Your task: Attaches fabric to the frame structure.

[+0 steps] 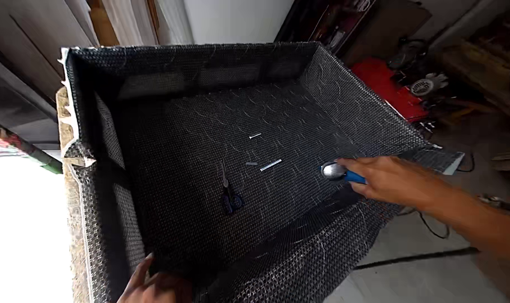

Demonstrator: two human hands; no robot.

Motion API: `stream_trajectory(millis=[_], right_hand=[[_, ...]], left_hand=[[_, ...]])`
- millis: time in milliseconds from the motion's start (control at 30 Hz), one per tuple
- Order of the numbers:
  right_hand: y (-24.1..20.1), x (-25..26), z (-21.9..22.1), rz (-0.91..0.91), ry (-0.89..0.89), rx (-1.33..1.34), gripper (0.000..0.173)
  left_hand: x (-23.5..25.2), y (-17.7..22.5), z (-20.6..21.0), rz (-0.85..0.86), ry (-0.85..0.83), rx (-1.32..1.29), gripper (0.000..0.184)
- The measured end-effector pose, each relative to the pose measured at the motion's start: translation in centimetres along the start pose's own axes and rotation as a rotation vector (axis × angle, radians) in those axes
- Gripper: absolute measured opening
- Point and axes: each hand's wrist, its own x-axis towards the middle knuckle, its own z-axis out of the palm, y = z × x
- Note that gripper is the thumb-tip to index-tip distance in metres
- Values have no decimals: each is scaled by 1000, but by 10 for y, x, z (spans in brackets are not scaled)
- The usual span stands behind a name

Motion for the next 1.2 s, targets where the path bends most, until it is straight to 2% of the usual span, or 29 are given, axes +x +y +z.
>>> stream_trajectory(millis=[67, 100, 167, 233, 300, 333, 400, 467, 567, 633, 667, 700, 800, 833, 900, 967, 1067, 1133, 1200], right_hand=[[31, 42, 43, 30, -145, -100, 63], [44, 59, 67, 46, -218, -111, 62], [63, 81, 115, 43, -360, -103, 59], [73, 91, 144, 6, -474, -58, 58], [73, 94, 145, -12, -545, 12, 66], [72, 92, 139, -29, -525, 72, 69], [62, 91, 126, -107, -395, 219, 73], [40, 94, 107, -141, -283, 412, 71], [-4, 93, 80, -112, -357, 605, 76], [-22, 90, 67, -75, -432, 720, 89], [-26, 85, 63, -54, -400, 813, 92], [-30, 78, 61, -32, -307, 938, 88], [-43, 51, 43, -71, 103, 1355, 28], [-44, 43, 33, -120, 183, 1431, 19], [-39, 25, 18, -234, 298, 1528, 15], [-30, 2, 16, -241, 332, 1496, 21], [-29, -50, 27, -221, 91, 1153, 51], [-49, -80, 36, -316, -10, 903, 47], [-75, -101, 48, -327, -24, 751, 43]], left_hand=[[64, 10, -4, -27, 124, -9, 60], [100, 16, -7, -114, 87, -39, 55], [171, 23, -12, -366, -115, -120, 55], [230, 21, 6, -561, -168, -191, 57], [269, 18, 36, -724, -138, -262, 63], [282, 19, 52, -793, -125, -290, 67], [296, 23, 77, -879, -81, -305, 65], [302, 26, 84, -910, -97, -348, 57], [296, 44, 78, -846, -176, -434, 40], [284, 80, 48, -718, -72, -592, 32], [276, 106, 26, -619, 11, -633, 26], [265, 133, 6, -495, 109, -634, 23], [233, 195, -28, -127, 373, -549, 19], [224, 202, -30, -46, 440, -535, 19], [191, 196, -26, 18, 469, -527, 35], [145, 179, -1, -95, 475, -381, 43], [80, 164, 74, -164, 461, -58, 42], [57, 168, 110, -163, 531, 153, 41], [52, 170, 122, -174, 598, 190, 39]])
